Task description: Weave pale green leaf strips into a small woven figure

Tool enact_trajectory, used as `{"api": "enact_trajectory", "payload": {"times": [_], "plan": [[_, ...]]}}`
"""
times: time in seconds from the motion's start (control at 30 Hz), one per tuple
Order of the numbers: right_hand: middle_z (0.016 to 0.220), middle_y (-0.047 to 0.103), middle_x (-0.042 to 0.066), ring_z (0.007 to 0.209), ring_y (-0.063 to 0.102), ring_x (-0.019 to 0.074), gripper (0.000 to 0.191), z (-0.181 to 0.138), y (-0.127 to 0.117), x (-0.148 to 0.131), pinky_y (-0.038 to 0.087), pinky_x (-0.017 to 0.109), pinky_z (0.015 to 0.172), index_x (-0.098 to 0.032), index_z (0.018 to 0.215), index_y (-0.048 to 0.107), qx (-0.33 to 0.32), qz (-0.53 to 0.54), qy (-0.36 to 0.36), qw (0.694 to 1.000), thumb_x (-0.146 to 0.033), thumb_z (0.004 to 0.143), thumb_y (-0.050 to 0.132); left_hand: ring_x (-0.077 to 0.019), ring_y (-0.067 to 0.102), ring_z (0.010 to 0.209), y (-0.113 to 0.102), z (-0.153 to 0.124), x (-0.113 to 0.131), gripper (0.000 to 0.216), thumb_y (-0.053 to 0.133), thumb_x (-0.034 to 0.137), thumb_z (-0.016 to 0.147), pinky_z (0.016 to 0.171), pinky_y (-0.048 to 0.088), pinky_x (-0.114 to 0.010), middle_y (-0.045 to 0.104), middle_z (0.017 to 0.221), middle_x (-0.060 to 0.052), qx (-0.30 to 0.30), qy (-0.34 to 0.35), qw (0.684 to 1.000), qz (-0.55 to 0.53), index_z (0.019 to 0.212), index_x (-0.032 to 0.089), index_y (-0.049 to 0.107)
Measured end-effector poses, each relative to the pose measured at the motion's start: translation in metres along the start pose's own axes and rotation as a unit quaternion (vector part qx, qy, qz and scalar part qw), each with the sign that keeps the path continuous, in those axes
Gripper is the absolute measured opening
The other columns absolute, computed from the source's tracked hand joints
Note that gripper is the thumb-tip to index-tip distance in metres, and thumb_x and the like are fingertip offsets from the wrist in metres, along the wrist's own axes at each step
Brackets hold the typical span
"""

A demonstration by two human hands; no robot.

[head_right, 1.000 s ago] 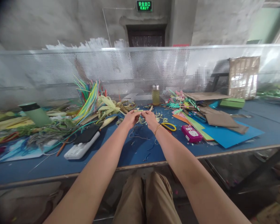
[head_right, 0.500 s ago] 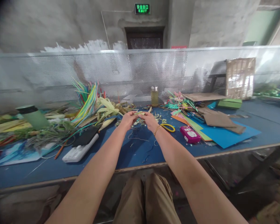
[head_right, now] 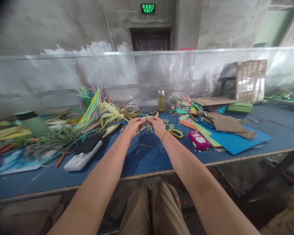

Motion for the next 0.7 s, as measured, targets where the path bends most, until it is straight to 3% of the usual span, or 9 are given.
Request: {"api": "enact_trajectory", "payload": {"times": [0.23, 0.5, 0.7], "plan": [[0.055, 0.056, -0.004, 0.050, 0.044, 0.0065, 0.033, 0.0015, 0.0062, 0.0045, 0.027, 0.022, 0.046, -0.017, 0.070, 0.062, -0.057, -0.022, 0.023, 0.998, -0.035, 0.052, 0.083, -0.0070, 0.048, 0.046, 0.0004, 0.0023, -0.0025, 0.026, 0.084, 0.028, 0.060, 0.047, 0.032, -0.020, 0.060, 0.057, -0.001, -0.007, 0.005, 1.000, 0.013, 0.068, 0.015, 0.062], [0.055, 0.056, -0.004, 0.050, 0.045, 0.0068, 0.032, 0.0025, 0.0037, 0.0015, 0.031, 0.023, 0.049, -0.017, 0.069, 0.062, -0.046, -0.016, 0.011, 0.999, -0.037, 0.053, 0.081, -0.0075, 0.051, 0.051, 0.0078, 0.0003, -0.0056, 0.029, 0.085, 0.028, 0.056, 0.047, 0.035, -0.018, 0.059, 0.058, 0.000, -0.033, -0.028, 0.997, -0.056, 0.069, 0.014, 0.064], [0.056, 0.057, -0.003, 0.051, 0.046, 0.0079, 0.029, 0.0042, 0.0049, 0.0028, 0.032, 0.023, 0.049, -0.018, 0.069, 0.060, -0.054, -0.011, 0.007, 0.998, -0.035, 0.055, 0.079, -0.0058, 0.049, 0.049, 0.0081, -0.0003, -0.0084, 0.030, 0.087, 0.030, 0.056, 0.048, 0.035, -0.019, 0.060, 0.059, 0.000, -0.017, -0.031, 0.996, -0.085, 0.069, 0.013, 0.065]]}}
Point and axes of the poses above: each hand's wrist, its own z-axis towards the middle knuckle, its own y-axis out of the palm, x = y × z, the point moved 8 cm from there along z, towards the middle knuckle
